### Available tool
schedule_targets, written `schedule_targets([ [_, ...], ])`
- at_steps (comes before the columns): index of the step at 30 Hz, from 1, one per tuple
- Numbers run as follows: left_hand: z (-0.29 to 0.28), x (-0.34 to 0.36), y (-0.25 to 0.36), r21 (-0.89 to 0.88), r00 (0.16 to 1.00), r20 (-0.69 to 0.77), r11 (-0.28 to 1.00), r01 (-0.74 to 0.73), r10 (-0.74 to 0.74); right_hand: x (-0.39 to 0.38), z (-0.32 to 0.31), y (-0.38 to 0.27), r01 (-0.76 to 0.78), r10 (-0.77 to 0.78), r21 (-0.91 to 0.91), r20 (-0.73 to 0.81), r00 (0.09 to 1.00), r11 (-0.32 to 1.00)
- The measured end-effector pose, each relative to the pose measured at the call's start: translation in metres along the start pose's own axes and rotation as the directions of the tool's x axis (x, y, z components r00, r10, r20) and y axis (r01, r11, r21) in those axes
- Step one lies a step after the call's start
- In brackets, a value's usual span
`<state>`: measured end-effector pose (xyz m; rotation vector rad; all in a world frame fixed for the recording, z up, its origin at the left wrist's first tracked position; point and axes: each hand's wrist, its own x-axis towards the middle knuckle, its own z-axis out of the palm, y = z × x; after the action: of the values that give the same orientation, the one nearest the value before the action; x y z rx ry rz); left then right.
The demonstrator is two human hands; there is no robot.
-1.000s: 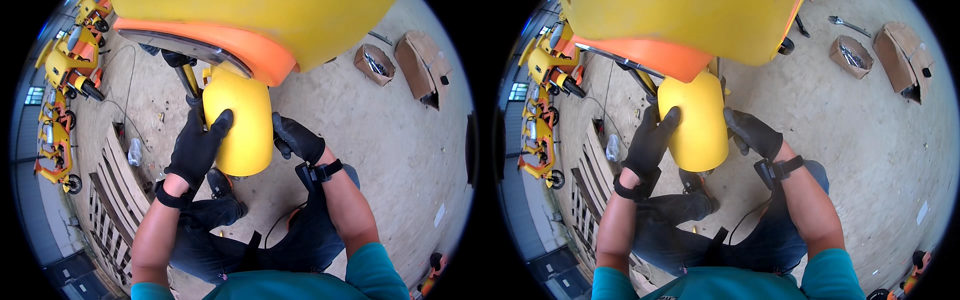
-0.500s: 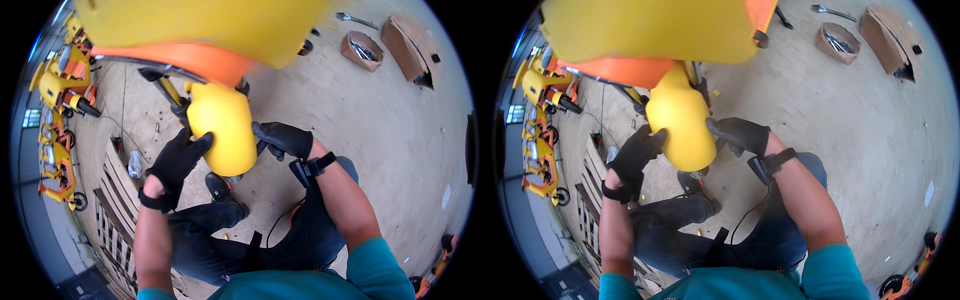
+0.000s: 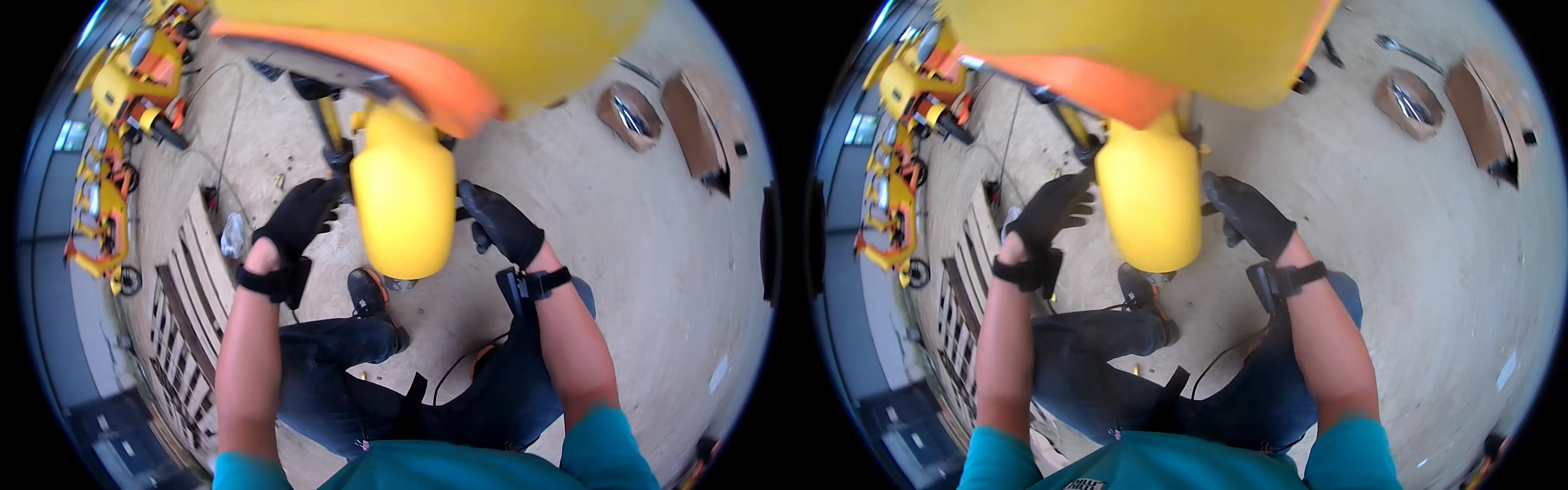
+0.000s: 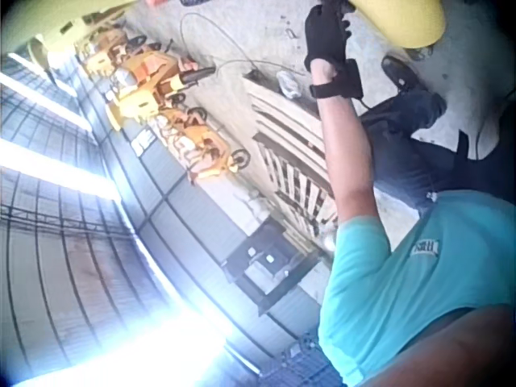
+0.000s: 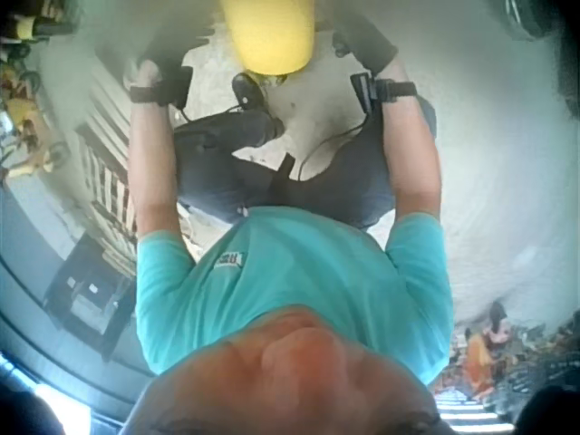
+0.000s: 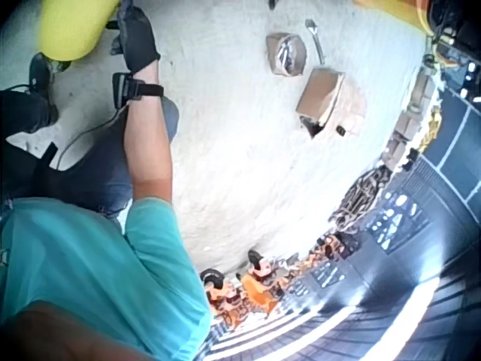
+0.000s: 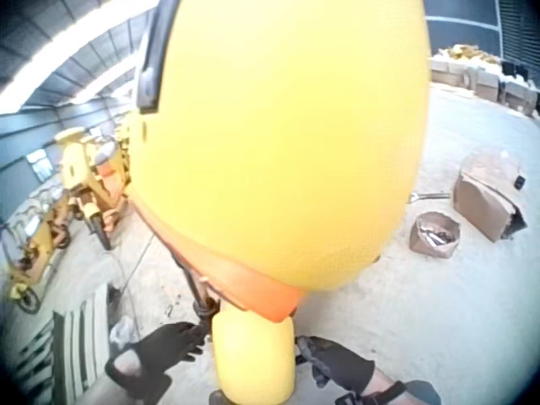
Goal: The person unscrews fasteners from a scooter panel, picks up a yellow front fender, and fits it onto the front wheel fork using a screwdriver.
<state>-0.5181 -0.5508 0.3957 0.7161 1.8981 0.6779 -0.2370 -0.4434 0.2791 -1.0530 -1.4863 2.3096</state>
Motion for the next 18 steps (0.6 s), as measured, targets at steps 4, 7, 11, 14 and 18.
schedule_targets([
  [4,0.007,0.009,-0.018,-0.096,0.967,0.211,0.981,0.166,-0.143,0.001,0.006,0.001,0.061,-0.061,-0.012,0.057,0.997,0.998],
  [7,0.016,0.010,-0.020,-0.147,0.939,0.276,0.957,0.250,-0.203,0.001,0.006,0.002,0.047,-0.046,-0.021,0.047,0.998,0.999],
  [11,0.026,-0.002,-0.010,-0.192,0.942,0.326,0.969,0.152,-0.083,0.001,0.005,0.002,0.015,-0.014,-0.036,0.048,0.999,0.999],
  [14,0.025,-0.012,-0.001,-0.296,0.942,0.331,0.954,0.054,0.050,-0.001,0.004,0.001,0.018,-0.016,-0.022,0.077,0.997,1.000],
  [18,0.021,-0.018,0.003,-0.322,0.930,0.363,0.944,0.068,0.057,0.000,-0.002,0.007,0.004,0.000,-0.068,0.068,0.998,0.998],
])
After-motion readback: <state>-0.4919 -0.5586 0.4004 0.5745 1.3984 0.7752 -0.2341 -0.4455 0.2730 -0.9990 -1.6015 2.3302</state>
